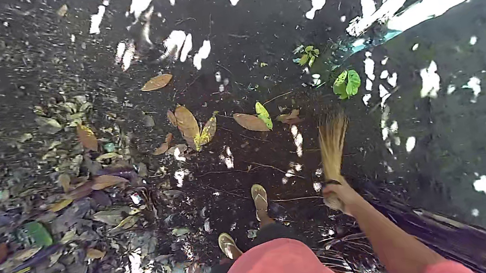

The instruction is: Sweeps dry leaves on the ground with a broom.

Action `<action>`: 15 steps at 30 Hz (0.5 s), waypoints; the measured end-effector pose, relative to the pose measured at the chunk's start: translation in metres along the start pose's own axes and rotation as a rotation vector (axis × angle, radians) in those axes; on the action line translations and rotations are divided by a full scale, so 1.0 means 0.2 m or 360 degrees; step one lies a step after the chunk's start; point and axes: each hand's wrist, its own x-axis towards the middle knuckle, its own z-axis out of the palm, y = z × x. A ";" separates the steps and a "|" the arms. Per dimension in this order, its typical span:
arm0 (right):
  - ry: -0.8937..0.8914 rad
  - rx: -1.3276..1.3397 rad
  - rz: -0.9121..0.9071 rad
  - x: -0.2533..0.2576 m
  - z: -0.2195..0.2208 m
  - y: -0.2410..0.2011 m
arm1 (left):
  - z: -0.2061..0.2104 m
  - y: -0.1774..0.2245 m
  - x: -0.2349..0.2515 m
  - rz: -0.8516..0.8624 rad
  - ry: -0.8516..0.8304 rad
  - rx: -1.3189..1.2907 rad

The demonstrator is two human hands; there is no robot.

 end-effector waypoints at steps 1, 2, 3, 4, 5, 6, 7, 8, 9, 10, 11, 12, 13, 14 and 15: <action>-0.0078 -0.0034 0.0024 0.08 0.14 -0.03 | -0.01 -0.03 -0.01 -0.0017 0.0022 -0.0008; -0.0216 -0.0122 0.0046 0.13 0.30 -0.04 | -0.01 -0.04 -0.02 -0.0051 0.0041 -0.0019; -0.0391 -0.0231 0.0087 0.14 0.48 -0.04 | -0.02 -0.05 -0.03 -0.0093 0.0055 -0.0034; -0.0594 -0.0349 0.0141 0.11 0.63 -0.03 | -0.03 -0.05 -0.04 -0.0126 0.0072 -0.0052; -0.0777 -0.0428 0.0174 0.07 0.75 -0.02 | -0.03 -0.05 -0.04 -0.0149 0.0091 -0.0063; -0.0926 -0.0476 0.0193 0.04 0.82 -0.01 | -0.03 -0.05 -0.04 -0.0157 0.0109 -0.0062; -0.1052 -0.0490 0.0207 0.00 0.85 -0.01 | -0.02 -0.05 -0.03 -0.0155 0.0123 -0.0057; -0.1161 -0.0499 0.0196 -0.05 0.82 -0.02 | -0.01 -0.04 -0.02 -0.0146 0.0127 -0.0046; -0.1265 -0.0525 0.0160 -0.10 0.77 -0.05 | 0.00 -0.02 -0.01 -0.0126 0.0120 -0.0042; -0.1347 -0.0557 0.0122 -0.15 0.69 -0.08 | 0.01 0.01 0.00 -0.0100 0.0113 -0.0038; -0.1386 -0.0584 0.0079 -0.21 0.61 -0.11 | 0.02 0.04 0.02 -0.0063 0.0096 -0.0043; -0.1389 -0.0606 0.0019 -0.26 0.53 -0.15 | 0.05 0.07 0.03 -0.0027 0.0079 -0.0062; -0.1342 -0.0619 -0.0055 -0.31 0.45 -0.19 | 0.07 0.10 0.03 0.0005 0.0075 -0.0082; -0.1252 -0.0622 -0.0117 -0.34 0.37 -0.24 | 0.10 0.14 0.03 0.0031 0.0080 -0.0102; -0.1132 -0.0618 -0.0149 -0.35 0.29 -0.28 | 0.12 0.17 0.02 0.0049 0.0082 -0.0129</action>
